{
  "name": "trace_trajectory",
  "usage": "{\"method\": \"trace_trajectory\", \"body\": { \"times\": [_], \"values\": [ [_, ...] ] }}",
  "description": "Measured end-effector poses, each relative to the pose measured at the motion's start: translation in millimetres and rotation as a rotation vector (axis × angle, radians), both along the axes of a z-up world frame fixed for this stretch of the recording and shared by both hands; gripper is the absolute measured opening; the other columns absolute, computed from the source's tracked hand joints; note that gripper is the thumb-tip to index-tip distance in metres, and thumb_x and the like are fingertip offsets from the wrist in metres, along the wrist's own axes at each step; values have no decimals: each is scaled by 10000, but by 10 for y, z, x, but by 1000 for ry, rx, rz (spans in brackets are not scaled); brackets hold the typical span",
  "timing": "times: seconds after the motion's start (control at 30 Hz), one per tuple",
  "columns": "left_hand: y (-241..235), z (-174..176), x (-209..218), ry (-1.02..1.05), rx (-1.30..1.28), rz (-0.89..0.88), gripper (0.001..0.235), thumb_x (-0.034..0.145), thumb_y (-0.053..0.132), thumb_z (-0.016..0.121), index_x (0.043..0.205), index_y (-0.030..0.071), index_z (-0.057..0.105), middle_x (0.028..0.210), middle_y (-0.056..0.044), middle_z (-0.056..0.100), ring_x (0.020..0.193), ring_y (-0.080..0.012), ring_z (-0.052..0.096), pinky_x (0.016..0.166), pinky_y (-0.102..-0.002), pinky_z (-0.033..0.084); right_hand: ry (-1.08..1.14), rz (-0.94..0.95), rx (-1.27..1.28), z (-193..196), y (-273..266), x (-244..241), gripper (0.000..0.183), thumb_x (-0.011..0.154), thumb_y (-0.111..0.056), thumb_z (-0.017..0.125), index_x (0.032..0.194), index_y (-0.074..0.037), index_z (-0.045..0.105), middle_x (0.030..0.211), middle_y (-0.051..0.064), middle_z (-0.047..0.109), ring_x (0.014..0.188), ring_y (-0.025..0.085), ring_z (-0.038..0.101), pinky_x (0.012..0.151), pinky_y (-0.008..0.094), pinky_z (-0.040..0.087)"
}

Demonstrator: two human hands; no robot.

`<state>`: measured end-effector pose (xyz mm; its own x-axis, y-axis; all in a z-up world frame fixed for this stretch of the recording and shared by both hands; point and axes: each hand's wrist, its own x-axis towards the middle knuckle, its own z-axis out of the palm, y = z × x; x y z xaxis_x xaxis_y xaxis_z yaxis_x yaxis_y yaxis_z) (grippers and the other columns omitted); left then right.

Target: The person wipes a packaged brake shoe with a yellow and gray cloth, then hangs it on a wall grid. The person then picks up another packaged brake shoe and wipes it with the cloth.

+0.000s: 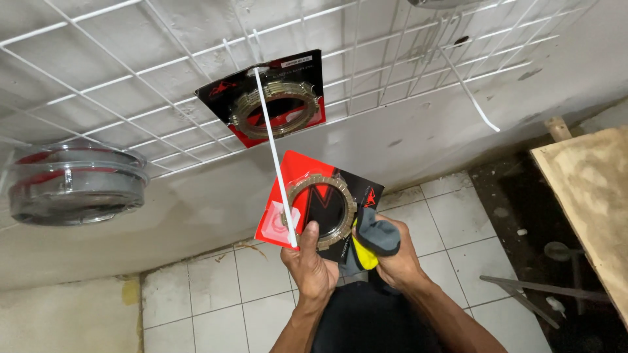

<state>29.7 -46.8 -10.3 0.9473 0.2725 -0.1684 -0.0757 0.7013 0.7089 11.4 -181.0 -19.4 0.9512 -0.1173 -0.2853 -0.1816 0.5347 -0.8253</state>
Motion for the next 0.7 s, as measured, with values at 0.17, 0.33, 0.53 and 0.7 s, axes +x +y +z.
{"method": "trace_trajectory", "body": {
  "times": [0.17,0.33,0.53,0.7],
  "values": [
    [35,105,-37,-90,-11,-42,364,924,-25,606,1282,-84,583,1132,-171,693,965,-230,688,871,-340,570,-11,-55,-37,-109,-168,81,14,884,34,683,895,31,675,782,72,631,652,129,562,552,275,462],
    [131,26,-118,-16,-45,-64,389,938,-3,565,1320,-81,550,1173,-190,673,982,-260,679,867,-364,575,60,-300,29,-187,-598,135,191,943,-65,630,1069,72,674,965,152,680,762,202,642,688,351,571],
    [-28,39,-137,-29,-44,48,479,914,68,595,1351,-125,548,1279,-239,648,1097,-297,638,968,-399,518,206,-259,-237,-591,-945,-268,329,897,-109,630,1202,-23,716,1249,217,719,1108,349,695,1019,513,557],
    [-244,-111,-143,-74,-160,4,442,903,47,637,1313,-104,569,1191,-239,681,974,-300,682,851,-399,570,-46,258,-46,-477,-507,-605,686,564,-249,984,1149,38,769,1025,160,824,968,286,744,909,492,568]
  ]
}}
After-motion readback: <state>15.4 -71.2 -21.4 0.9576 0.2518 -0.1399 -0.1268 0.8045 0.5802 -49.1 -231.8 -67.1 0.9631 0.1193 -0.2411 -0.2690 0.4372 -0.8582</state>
